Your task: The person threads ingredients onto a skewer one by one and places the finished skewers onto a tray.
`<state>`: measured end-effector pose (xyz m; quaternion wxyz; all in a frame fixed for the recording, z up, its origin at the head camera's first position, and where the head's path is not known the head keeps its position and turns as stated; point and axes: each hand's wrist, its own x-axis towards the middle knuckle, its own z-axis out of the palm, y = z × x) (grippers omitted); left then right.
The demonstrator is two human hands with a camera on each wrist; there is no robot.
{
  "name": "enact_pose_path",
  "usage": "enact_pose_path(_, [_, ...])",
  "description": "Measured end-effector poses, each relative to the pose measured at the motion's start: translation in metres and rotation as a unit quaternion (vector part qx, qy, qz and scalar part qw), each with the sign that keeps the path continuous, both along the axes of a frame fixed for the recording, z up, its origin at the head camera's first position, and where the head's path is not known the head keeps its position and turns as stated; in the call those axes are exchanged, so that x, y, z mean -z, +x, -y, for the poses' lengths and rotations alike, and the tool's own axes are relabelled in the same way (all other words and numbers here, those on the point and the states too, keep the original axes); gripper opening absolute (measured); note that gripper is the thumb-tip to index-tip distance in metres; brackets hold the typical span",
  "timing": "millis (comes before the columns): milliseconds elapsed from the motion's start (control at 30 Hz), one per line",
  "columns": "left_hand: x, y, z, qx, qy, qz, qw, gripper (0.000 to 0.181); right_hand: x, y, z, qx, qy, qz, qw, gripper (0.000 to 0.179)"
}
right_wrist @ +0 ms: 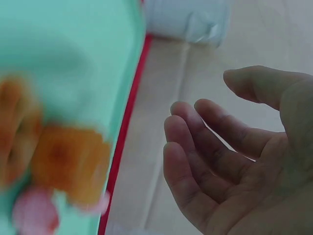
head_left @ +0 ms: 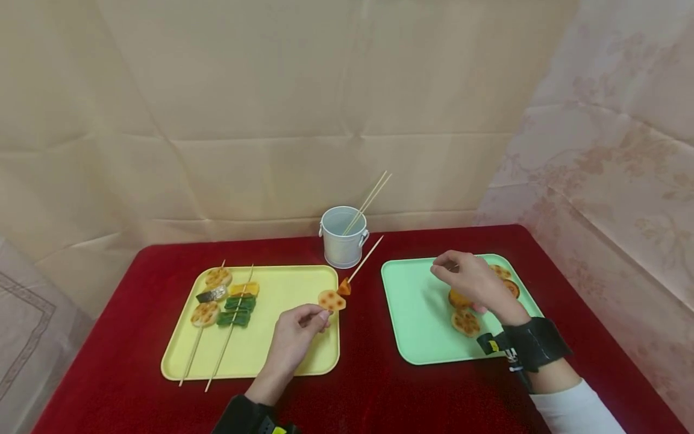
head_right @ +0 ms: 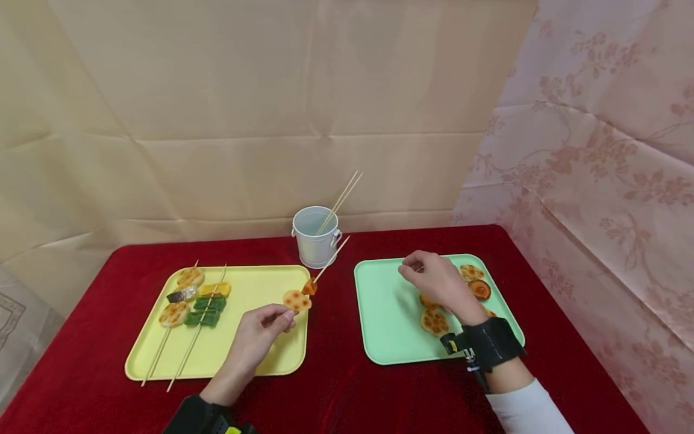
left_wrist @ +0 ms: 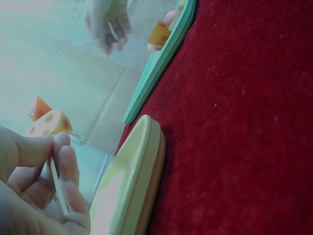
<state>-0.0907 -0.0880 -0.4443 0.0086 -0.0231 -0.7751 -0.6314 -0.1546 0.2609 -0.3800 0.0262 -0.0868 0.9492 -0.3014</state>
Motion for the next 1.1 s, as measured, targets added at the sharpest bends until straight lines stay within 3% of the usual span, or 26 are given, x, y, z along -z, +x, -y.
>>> enact_pose_path(167, [0.001,0.003,0.004,-0.003,0.007,0.019,0.9998,0.014,0.003,0.002,-0.019,0.009,0.052,0.026,0.9982,0.041])
enact_pose_path(333, [0.002,0.005,0.008,-0.009,0.012,0.038,0.9992,0.017,0.009,0.005,-0.032,-0.016,0.081,0.057,0.9949,0.050])
enact_pose_path(500, [0.001,0.005,0.009,-0.015,0.037,0.060,0.9974,0.019,0.017,0.007,-0.040,-0.048,0.093,0.049,0.9932,0.022])
enact_pose_path(600, [0.000,0.004,0.008,-0.016,0.059,0.072,0.9956,0.018,0.021,0.006,-0.040,-0.049,0.087,0.052,0.9936,0.026])
enact_pose_path(667, [0.000,0.004,0.008,-0.015,0.074,0.077,0.9942,0.017,0.023,0.006,-0.040,-0.051,0.098,0.048,0.9927,0.017])
enact_pose_path(833, [-0.001,0.003,0.006,-0.010,0.096,0.084,0.9918,0.018,0.025,0.004,-0.039,-0.048,0.127,0.069,0.9884,0.048])
enact_pose_path(1000, [-0.001,0.001,0.005,-0.008,0.107,0.093,0.9898,0.019,0.025,0.000,-0.039,-0.033,0.131,0.065,0.9888,0.030])
enact_pose_path(1100, [0.000,0.002,0.004,-0.009,0.105,0.099,0.9894,0.019,0.021,0.000,-0.038,-0.011,0.102,0.070,0.9922,0.026])
